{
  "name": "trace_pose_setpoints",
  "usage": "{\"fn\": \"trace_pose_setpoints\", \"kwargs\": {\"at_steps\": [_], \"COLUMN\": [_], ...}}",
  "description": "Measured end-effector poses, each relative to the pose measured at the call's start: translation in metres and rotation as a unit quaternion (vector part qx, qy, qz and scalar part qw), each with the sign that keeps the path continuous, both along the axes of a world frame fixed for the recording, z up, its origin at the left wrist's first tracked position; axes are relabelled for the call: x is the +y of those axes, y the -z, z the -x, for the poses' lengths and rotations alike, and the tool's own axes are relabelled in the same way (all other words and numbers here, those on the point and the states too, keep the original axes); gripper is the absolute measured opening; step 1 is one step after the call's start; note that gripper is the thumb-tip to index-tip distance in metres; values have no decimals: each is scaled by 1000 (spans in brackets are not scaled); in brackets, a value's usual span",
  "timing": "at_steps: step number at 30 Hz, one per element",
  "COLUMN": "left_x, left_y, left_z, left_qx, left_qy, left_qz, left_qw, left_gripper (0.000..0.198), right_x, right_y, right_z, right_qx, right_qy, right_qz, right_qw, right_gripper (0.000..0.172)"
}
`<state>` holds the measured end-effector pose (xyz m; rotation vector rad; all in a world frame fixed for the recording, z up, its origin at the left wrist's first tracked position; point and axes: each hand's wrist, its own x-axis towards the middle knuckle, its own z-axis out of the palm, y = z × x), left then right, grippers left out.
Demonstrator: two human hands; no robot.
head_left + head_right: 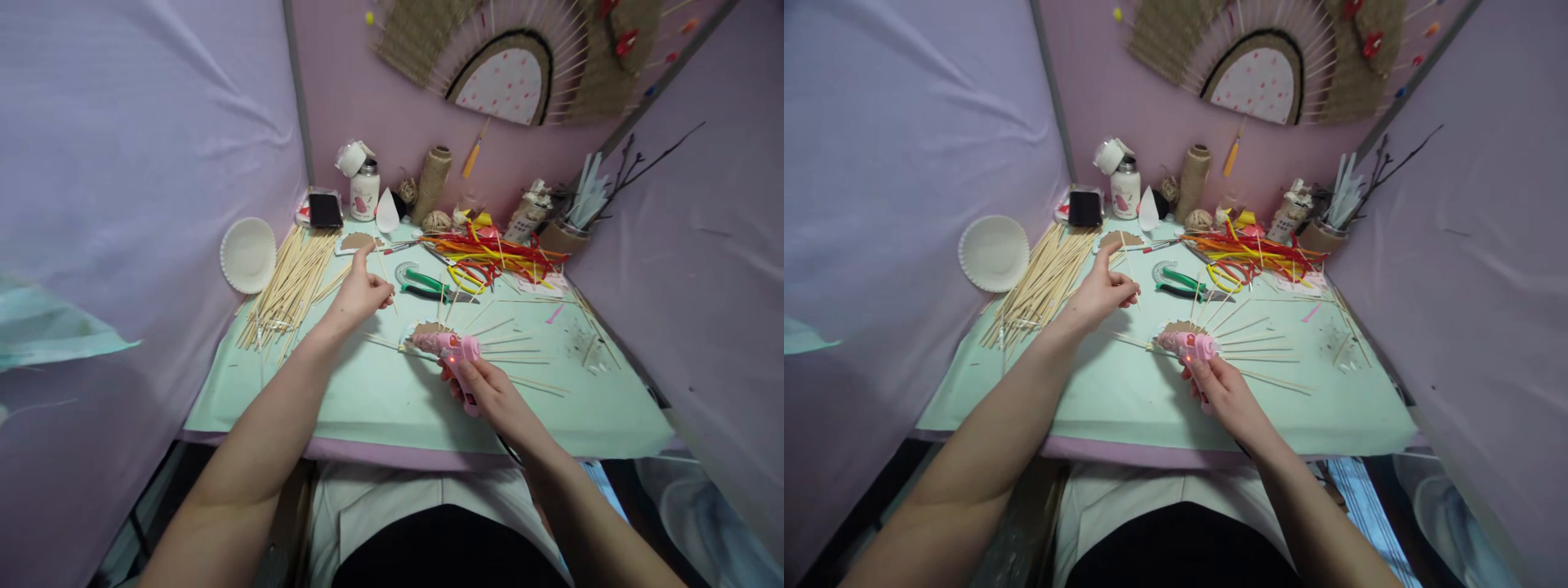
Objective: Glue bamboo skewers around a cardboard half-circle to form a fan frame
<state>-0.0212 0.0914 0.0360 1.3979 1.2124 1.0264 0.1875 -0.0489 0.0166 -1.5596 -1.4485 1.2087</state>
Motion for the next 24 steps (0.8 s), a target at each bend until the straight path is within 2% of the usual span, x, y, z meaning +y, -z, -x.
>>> {"fn": "trace_pose_setpoints", "kwargs": {"at_steps": [1, 4, 5, 9, 15, 17, 20, 24], "left_x": [0, 1, 0, -6, -12, -13, -15, -10], "left_y": [1, 3, 3, 0, 1, 2, 2, -4], "left_z": [0, 1, 1, 4, 8, 8, 7, -4], "left_qx": [13, 85, 115, 211, 287, 295, 271, 263], "left_qy": [2, 20, 24, 31, 22, 10, 0, 8], "left_qz": [-19, -65, -77, -118, -188, -203, -204, -193], "left_qw": [1000, 994, 990, 970, 939, 934, 941, 945], "left_gripper": [58, 18, 10, 14, 23, 23, 20, 19], "right_x": [0, 0, 1, 0, -3, -4, -4, 1], "right_y": [0, 2, 2, 4, 3, 2, -1, -8], "right_z": [0, 0, 0, -1, -1, -3, -9, -19], "right_qx": [-1, -3, -2, 0, 1, 0, -5, -16], "right_qy": [0, 1, 2, 7, 11, 21, 56, 111], "right_qz": [-1, -3, -3, 5, 6, 5, -2, -21], "right_qw": [1000, 1000, 1000, 1000, 1000, 1000, 998, 993], "right_gripper": [61, 60, 60, 61, 62, 63, 64, 65]}}
